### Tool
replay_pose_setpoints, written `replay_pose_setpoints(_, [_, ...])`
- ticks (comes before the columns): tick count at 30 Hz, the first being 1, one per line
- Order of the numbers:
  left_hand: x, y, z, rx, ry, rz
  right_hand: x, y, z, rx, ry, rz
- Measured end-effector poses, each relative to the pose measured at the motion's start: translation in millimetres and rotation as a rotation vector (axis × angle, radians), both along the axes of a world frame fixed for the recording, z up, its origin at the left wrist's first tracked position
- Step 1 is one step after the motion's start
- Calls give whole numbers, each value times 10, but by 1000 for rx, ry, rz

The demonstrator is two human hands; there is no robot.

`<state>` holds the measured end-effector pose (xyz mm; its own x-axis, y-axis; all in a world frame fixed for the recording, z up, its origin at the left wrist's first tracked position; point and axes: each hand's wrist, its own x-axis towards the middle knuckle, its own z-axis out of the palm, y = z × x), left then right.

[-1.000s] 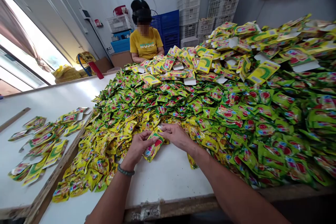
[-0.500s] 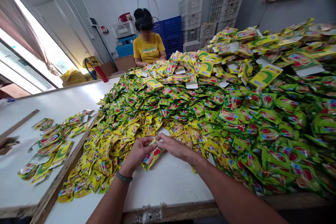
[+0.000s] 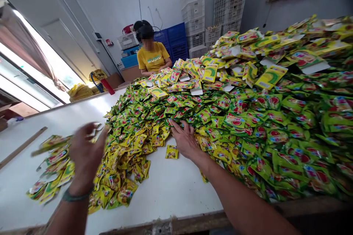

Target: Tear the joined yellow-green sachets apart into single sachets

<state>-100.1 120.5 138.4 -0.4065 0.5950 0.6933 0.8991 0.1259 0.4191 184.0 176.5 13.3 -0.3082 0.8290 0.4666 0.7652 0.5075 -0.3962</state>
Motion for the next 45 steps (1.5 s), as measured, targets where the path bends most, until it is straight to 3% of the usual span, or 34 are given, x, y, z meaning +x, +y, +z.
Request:
replay_pose_setpoints(2, [498,105,-410,-186,-3,-280,-6,7,3,46,112,-23])
replay_pose_setpoints(5, [1089,301,-984,-324,139,-448,27,1,34,134,373,0])
replay_pose_setpoints(7, [1261,419,-1236,-381,245,-472,58,4,36,122,514,2])
replay_pose_setpoints(10, [1234,520,-1415,-377,244,-527,72,42,-18,-9,632,-55])
replay_pose_setpoints(15, [1094,533,-1447,-324,20,-697,21,161,-185,-280,795,-63])
replay_pose_setpoints(22, [1151,584,-1545,-355,-46,-608,4,179,-214,-364,851,-56])
replay_pose_setpoints(24, [1127,605,-1526,-335,-229,-594,11,162,-186,-375,861,-55])
replay_pose_setpoints(27, [1097,593,-1419,-355,-709,-690,31,140,-136,-423,886,-3])
replay_pose_setpoints(30, [1098,510,-1281,-447,-1162,-822,34,117,-86,-554,1030,138])
replay_pose_setpoints(32, [1106,436,-1217,-512,-1298,-884,19,98,-65,-643,1091,244])
replay_pose_setpoints(36, [1109,344,-1202,-544,-1403,-942,-17,69,-66,-678,974,287])
replay_pose_setpoints(39, [1120,332,-1230,-538,-1444,-921,-29,64,-86,-713,1011,305])
replay_pose_setpoints(45, [1210,292,-1204,-528,-1345,-939,-81,20,-130,-640,917,328])
